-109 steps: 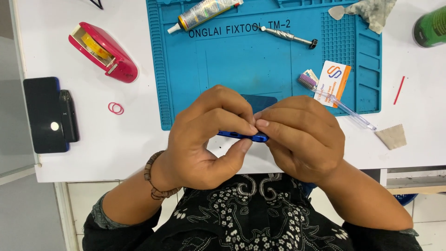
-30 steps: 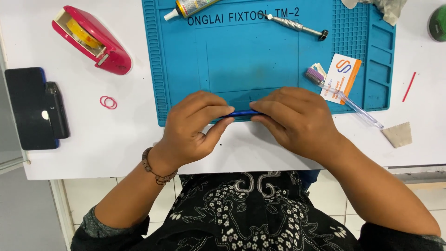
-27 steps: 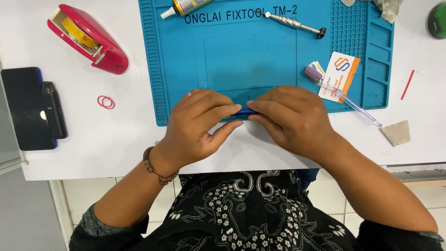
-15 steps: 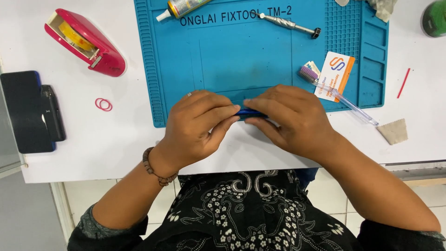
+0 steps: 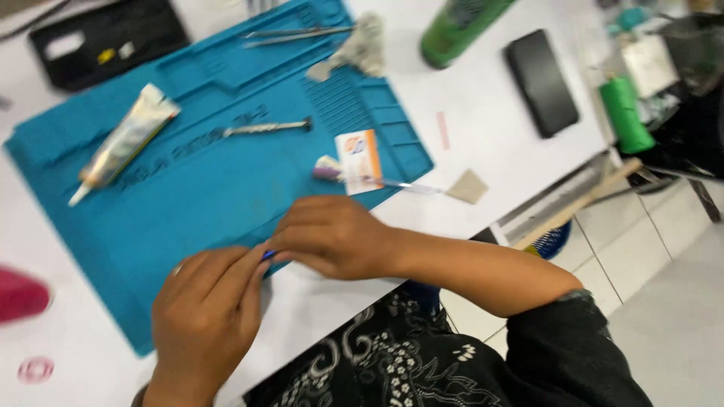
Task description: The person holds a smartphone, wipes its edges and back with a cloth, and applies adhesive from a tube to the phone's frame. The person then presses the phone's components together and turns the device over to show the screen and back.
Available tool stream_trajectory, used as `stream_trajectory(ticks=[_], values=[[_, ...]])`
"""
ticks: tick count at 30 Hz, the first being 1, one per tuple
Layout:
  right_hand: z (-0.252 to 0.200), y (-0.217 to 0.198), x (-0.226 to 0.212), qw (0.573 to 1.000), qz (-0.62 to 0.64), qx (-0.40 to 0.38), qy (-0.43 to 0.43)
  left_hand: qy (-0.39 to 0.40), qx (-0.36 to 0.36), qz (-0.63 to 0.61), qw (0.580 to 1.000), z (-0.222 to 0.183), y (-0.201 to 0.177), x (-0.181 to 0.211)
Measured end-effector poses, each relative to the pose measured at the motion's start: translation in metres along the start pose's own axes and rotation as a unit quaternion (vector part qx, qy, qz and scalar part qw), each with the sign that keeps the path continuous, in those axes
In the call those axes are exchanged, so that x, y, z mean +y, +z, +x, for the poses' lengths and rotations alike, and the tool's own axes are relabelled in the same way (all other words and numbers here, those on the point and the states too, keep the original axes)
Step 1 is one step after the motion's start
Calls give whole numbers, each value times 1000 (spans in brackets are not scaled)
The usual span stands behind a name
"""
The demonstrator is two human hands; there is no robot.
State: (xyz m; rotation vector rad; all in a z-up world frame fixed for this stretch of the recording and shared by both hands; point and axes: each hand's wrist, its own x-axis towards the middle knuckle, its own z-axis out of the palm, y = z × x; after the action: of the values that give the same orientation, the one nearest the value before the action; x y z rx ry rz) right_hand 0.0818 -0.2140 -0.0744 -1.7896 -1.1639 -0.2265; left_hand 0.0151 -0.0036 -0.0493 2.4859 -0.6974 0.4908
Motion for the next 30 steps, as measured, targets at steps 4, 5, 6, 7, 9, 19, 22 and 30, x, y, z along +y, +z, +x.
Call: stream_trajectory(ticks=[4,5,6,7,9,19,22,30], values=[[-15,-9,5,997,-30,-40,65,-31,-12,27,999,-5,8,1],[-14,-13,7,997,-20,-44,66,-44,-7,45,998,-7,11,-2],[-14,-18,8,996,-6,-52,67,-62,-2,64,996,-10,14,-3],[-16,-18,8,997,-12,-45,68,-52,-2,62,997,-6,16,-1],[-18,-17,7,999,-21,-13,37,-71,-51,79,993,-3,20,4],[-19,-16,2,999,-3,37,2,-36,25,45,998,7,31,5],[-15,-23,-3,993,73,-5,92,-55,50,-4,997,14,15,15],[7,-27,-24,993,71,75,62,-31,137,-209,968,24,5,25]])
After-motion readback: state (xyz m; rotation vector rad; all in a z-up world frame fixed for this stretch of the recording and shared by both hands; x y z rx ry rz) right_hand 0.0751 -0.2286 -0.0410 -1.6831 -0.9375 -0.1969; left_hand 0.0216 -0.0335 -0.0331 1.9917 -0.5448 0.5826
